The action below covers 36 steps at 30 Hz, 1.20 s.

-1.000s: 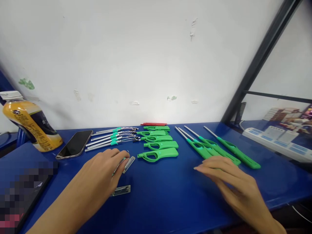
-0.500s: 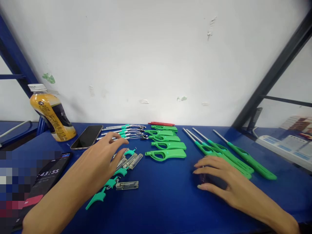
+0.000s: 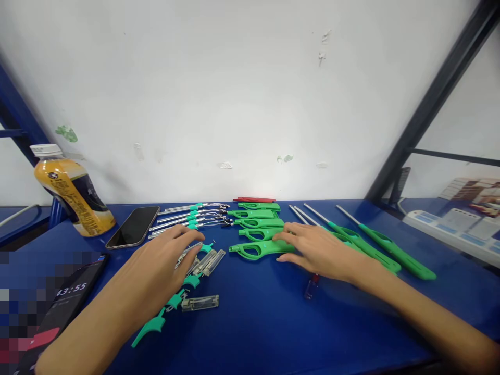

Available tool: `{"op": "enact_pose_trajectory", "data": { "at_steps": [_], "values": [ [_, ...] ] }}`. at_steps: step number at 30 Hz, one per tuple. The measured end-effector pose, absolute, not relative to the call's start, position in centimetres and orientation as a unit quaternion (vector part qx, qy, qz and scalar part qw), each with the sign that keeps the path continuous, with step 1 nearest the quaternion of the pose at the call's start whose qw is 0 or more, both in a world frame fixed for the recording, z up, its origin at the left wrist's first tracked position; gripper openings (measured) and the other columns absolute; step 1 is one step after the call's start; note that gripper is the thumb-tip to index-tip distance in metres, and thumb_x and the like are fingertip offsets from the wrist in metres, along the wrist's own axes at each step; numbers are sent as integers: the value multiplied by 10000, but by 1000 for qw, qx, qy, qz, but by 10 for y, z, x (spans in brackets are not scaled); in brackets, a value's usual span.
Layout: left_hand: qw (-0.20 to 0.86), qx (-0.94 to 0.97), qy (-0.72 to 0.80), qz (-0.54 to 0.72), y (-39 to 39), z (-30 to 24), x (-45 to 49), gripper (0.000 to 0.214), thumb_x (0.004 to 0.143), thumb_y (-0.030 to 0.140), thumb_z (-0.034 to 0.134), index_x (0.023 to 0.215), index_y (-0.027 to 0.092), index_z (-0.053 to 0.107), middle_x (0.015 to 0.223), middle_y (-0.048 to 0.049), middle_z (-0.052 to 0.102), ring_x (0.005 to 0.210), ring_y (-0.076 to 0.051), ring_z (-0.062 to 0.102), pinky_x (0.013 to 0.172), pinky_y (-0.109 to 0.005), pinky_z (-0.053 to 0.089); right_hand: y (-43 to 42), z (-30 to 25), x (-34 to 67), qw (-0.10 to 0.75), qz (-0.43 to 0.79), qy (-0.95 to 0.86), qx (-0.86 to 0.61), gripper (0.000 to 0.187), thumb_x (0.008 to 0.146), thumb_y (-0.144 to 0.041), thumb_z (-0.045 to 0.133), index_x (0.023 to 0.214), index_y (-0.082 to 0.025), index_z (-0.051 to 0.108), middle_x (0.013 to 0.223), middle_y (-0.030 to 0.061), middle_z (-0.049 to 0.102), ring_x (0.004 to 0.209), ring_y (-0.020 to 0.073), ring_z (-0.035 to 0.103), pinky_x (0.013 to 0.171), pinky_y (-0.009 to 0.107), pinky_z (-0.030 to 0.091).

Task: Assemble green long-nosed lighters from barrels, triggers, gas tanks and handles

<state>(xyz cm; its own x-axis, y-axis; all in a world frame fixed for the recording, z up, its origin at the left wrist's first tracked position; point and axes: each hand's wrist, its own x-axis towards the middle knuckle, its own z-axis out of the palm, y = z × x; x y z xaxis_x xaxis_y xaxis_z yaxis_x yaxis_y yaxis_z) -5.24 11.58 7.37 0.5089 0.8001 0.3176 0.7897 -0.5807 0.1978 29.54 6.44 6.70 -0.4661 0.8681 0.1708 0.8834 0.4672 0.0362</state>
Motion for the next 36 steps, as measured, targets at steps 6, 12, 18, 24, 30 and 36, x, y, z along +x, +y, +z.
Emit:
{"op": "enact_pose_trajectory", "data": {
  "at_steps": [6, 12, 18, 24, 30, 36],
  "values": [
    [33, 865, 467, 178, 118, 75, -52, 506, 1056, 557, 330, 1212, 307, 742, 1283, -79, 741, 1169, -343, 711, 948, -500, 570, 67, 53, 299, 76, -34, -842, -533, 360, 1063, -457, 597, 1291, -195, 694, 1181, 112, 689, 922, 282, 722, 762, 392, 562],
    [39, 861, 474, 179, 123, 74, -55, 541, 1023, 600, 325, 1195, 304, 744, 1280, -78, 753, 1201, -356, 701, 982, -531, 562, 71, 51, 306, 102, 30, -833, -543, 400, 1070, -549, 550, 1267, -227, 681, 1163, 77, 675, 849, 231, 697, 719, 348, 518],
    [45, 860, 476, 178, 123, 74, -57, 540, 1020, 613, 337, 1179, 295, 742, 1272, -75, 759, 1203, -346, 699, 1017, -529, 548, 67, 58, 304, 119, 88, -815, -561, 420, 1067, -588, 521, 1233, -233, 673, 1077, 73, 658, 863, 244, 668, 719, 347, 485],
    [40, 860, 477, 175, 124, 75, -59, 524, 1023, 599, 340, 1171, 303, 745, 1264, -69, 761, 1196, -334, 701, 1009, -498, 550, 63, 66, 302, 139, 125, -804, -564, 439, 1078, -602, 484, 1228, -229, 659, 1039, 63, 627, 911, 246, 634, 787, 358, 476],
    [24, 852, 496, 163, 129, 73, -67, 495, 1011, 544, 343, 1172, 296, 740, 1231, -84, 763, 1129, -344, 717, 956, -514, 561, 44, 70, 287, 109, 180, -830, -517, 371, 1022, -598, 624, 1238, -301, 676, 1082, 14, 662, 900, 200, 662, 785, 310, 501],
    [4, 842, 524, 127, 134, 69, -75, 497, 994, 432, 324, 1204, 261, 741, 1259, -106, 762, 1219, -339, 690, 988, -487, 556, 41, 63, 280, 113, 152, -834, -519, 397, 1018, -633, 604, 1229, -308, 687, 1144, 19, 684, 902, 216, 700, 808, 351, 534]
  ]
}}
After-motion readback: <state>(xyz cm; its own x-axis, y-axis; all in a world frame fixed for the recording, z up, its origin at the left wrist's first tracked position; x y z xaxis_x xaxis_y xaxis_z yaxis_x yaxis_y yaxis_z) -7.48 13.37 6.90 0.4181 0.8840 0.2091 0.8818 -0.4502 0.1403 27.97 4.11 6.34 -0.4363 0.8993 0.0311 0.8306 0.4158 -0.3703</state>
